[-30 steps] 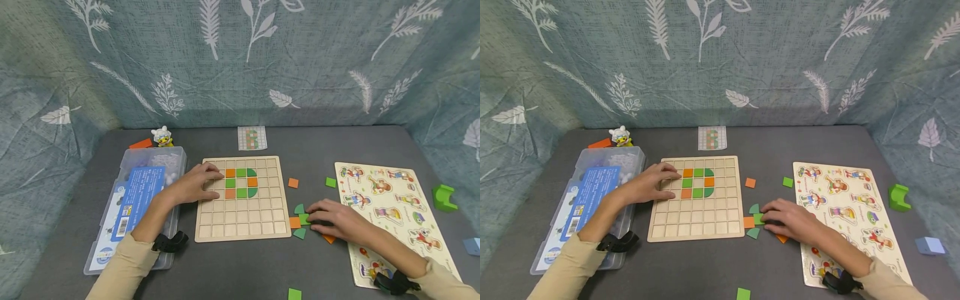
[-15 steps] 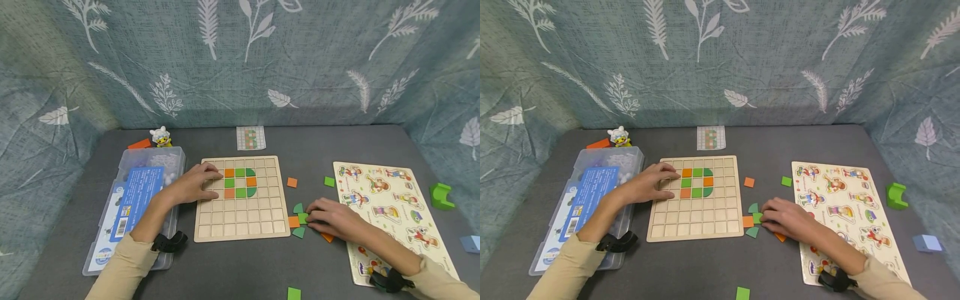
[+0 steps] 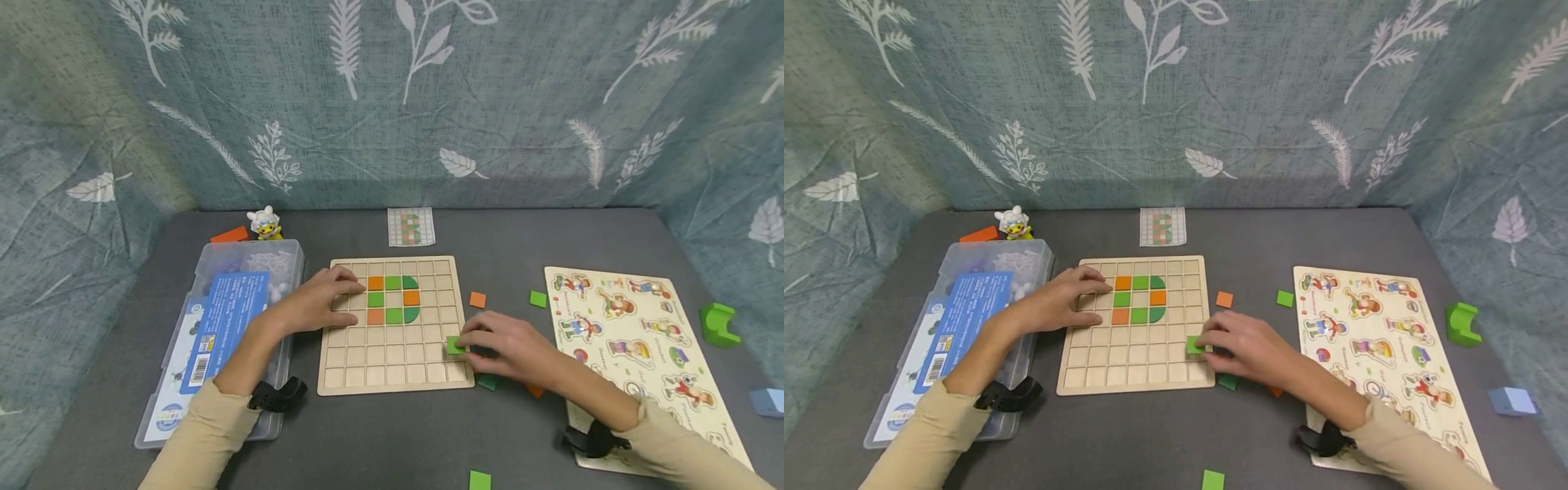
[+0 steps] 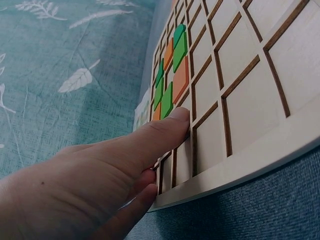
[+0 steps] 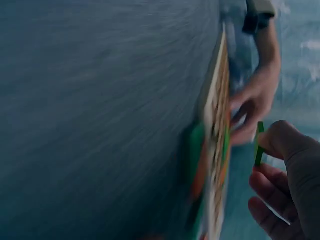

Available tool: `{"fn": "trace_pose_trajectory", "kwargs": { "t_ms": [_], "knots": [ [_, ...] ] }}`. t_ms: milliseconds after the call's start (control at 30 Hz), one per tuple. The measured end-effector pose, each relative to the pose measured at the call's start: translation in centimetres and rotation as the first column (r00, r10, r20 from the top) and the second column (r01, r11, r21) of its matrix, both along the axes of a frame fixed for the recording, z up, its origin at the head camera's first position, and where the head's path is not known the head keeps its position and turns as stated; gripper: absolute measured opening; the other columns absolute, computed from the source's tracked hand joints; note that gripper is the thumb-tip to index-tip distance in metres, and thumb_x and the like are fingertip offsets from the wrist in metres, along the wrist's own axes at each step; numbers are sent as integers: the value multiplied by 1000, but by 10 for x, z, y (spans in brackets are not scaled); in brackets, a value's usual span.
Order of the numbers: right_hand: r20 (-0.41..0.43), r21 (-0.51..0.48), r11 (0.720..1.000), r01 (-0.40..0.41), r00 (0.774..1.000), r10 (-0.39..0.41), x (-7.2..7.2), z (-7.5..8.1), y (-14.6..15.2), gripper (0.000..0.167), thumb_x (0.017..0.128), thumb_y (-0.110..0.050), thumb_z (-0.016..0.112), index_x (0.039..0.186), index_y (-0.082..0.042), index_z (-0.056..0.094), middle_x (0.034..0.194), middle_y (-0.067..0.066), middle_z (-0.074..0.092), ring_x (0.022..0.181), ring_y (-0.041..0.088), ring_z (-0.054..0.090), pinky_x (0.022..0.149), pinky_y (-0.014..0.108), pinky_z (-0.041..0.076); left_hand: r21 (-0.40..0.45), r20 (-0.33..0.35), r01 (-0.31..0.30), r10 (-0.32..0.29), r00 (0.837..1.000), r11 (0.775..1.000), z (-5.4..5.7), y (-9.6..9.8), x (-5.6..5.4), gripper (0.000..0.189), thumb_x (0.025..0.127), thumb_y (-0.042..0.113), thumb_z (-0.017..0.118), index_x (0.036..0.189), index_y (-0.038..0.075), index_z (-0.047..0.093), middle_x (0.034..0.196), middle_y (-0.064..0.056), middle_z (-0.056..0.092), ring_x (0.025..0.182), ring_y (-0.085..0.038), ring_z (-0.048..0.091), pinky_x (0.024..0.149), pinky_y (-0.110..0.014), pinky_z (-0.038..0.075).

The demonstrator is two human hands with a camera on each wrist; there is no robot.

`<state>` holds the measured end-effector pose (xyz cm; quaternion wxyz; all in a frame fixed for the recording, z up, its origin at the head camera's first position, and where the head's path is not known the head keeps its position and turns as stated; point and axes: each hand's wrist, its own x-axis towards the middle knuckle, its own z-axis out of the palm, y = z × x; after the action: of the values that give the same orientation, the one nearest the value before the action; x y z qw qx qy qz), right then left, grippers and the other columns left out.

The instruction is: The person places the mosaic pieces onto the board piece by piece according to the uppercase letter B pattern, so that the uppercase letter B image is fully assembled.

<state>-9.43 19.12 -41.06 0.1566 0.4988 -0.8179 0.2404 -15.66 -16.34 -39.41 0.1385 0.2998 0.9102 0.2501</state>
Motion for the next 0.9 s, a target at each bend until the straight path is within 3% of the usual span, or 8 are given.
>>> {"fn": "trace_pose_trajectory", "kwargs": {
  "t_ms": [100,167,367,667,900],
  "knots": [
    [-58,57,998,-18,998,21,-6,4,-29,20,79,-14,78,98,-19,73,94,-5,65,79,5,58,63,17,47,-1,9,2,-2,1000,1000,-1,0,-1,51,86,25,74,131,6,60,133,-13,49,122,-32,44,102,-50,40],
    [-77,109,994,-20,997,28,-10,7,-47,18,80,-15,77,97,-20,73,93,-5,65,79,6,58,64,18,48,-4,7,5,-5,1000,1000,-1,1,-1,51,86,25,74,131,6,60,134,-14,49,122,-33,44,103,-50,40],
    [-38,194,980,-52,997,60,-25,12,-88,10,89,-17,67,95,-21,74,93,-4,63,80,7,58,67,20,50,-6,2,-1,1,1000,1000,-1,0,-2,50,86,25,74,131,6,60,133,-14,49,123,-34,44,103,-51,40],
    [-29,200,975,-100,994,108,-36,5,-108,10,89,-16,67,94,-20,75,94,-3,63,81,8,57,69,19,50,0,-6,1,-1,1000,1000,0,0,-1,50,85,24,74,130,5,60,132,-14,50,122,-33,45,103,-51,40],
    [-53,212,974,-81,994,94,-37,3,-113,10,88,-15,68,93,-20,75,93,-3,64,80,7,58,66,18,49,9,-28,13,-13,1000,1000,-1,-1,-2,49,86,23,74,128,4,61,131,-16,51,121,-35,46,103,-52,39]
  ]
}}
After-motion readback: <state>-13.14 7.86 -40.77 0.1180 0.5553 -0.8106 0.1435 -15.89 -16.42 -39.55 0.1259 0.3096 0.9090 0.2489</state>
